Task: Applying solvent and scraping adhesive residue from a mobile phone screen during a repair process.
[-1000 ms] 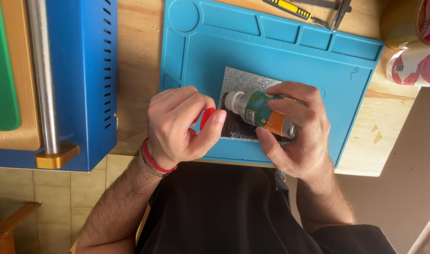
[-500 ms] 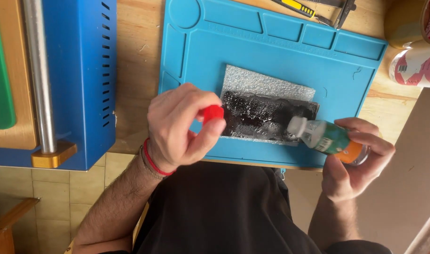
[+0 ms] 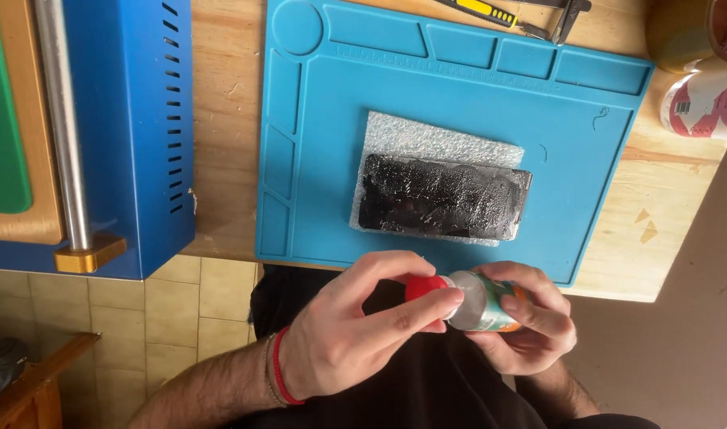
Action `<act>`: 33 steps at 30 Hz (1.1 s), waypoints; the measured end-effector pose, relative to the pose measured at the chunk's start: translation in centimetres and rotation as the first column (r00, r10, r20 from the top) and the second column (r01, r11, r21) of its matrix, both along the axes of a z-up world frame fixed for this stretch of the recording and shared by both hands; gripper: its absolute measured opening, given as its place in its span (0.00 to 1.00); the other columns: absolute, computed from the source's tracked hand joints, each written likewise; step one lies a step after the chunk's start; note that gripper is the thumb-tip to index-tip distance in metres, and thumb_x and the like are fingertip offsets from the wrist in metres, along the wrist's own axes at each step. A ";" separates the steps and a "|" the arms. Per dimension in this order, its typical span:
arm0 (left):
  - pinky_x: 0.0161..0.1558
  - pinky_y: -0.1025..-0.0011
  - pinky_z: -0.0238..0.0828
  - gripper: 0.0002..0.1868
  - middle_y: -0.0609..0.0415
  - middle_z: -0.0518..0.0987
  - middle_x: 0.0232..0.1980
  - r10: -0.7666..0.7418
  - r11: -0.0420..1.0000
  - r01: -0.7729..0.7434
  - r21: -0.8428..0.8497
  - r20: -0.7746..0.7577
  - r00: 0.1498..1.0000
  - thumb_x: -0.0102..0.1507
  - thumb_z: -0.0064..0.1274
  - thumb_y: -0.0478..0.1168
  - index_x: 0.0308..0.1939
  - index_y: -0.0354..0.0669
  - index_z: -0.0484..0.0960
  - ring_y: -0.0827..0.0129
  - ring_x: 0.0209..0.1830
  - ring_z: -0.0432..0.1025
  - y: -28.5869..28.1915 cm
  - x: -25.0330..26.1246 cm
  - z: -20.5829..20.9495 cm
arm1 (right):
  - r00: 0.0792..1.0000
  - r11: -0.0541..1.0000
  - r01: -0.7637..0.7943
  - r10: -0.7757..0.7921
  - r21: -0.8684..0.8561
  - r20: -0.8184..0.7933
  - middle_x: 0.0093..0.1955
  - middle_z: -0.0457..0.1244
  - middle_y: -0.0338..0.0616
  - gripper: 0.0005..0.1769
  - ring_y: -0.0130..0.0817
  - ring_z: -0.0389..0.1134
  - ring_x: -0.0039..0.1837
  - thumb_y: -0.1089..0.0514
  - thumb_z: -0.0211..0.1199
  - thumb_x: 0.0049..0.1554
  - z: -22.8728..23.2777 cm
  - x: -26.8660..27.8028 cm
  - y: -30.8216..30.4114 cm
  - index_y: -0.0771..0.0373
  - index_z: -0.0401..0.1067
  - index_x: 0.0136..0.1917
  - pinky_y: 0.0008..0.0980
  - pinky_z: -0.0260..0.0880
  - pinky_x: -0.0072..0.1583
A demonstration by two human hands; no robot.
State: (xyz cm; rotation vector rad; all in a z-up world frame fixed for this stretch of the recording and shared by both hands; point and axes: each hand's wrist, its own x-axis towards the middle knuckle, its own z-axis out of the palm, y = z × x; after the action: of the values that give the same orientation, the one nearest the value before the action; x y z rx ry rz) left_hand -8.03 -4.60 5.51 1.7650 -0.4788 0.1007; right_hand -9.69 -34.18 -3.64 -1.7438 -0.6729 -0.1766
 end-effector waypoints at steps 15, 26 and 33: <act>0.48 0.61 0.88 0.46 0.34 0.70 0.69 -0.421 0.476 -0.196 -0.857 -0.418 0.805 0.70 0.42 0.06 0.83 0.49 0.54 0.28 0.65 0.81 -3.0 -0.8 -3.9 | 0.136 0.454 0.359 0.839 0.815 -0.527 0.58 0.65 0.57 0.34 0.38 0.67 0.50 0.49 0.81 0.65 3.0 -0.8 4.3 0.63 0.66 0.72 0.33 0.67 0.52; 0.77 0.54 0.68 0.36 0.60 0.78 0.39 0.086 0.703 -0.397 -0.591 -0.482 0.872 0.72 0.69 0.57 0.72 0.38 0.72 0.57 0.56 0.83 -4.7 -0.8 2.4 | 0.822 0.887 0.041 0.231 0.459 -0.520 0.58 0.67 0.59 0.28 0.46 0.74 0.56 0.56 0.79 0.62 4.5 -0.3 7.8 0.60 0.67 0.68 0.39 0.76 0.56; 0.82 0.66 0.67 0.13 0.67 0.87 0.45 -0.482 0.782 0.354 -0.513 -0.136 0.866 0.74 0.65 0.44 0.63 0.51 0.87 0.75 0.46 0.83 -1.2 4.4 1.7 | -0.044 0.531 0.190 0.845 0.826 -0.533 0.38 0.65 0.44 0.28 0.33 0.69 0.39 0.50 0.82 0.60 3.5 3.0 6.9 0.64 0.65 0.57 0.27 0.64 0.41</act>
State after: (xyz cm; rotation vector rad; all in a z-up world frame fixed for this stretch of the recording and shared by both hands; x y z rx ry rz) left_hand -3.62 -5.76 7.18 1.1308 -0.5902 -0.3120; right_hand -6.65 -27.33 -0.18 -0.3472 0.0878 1.0778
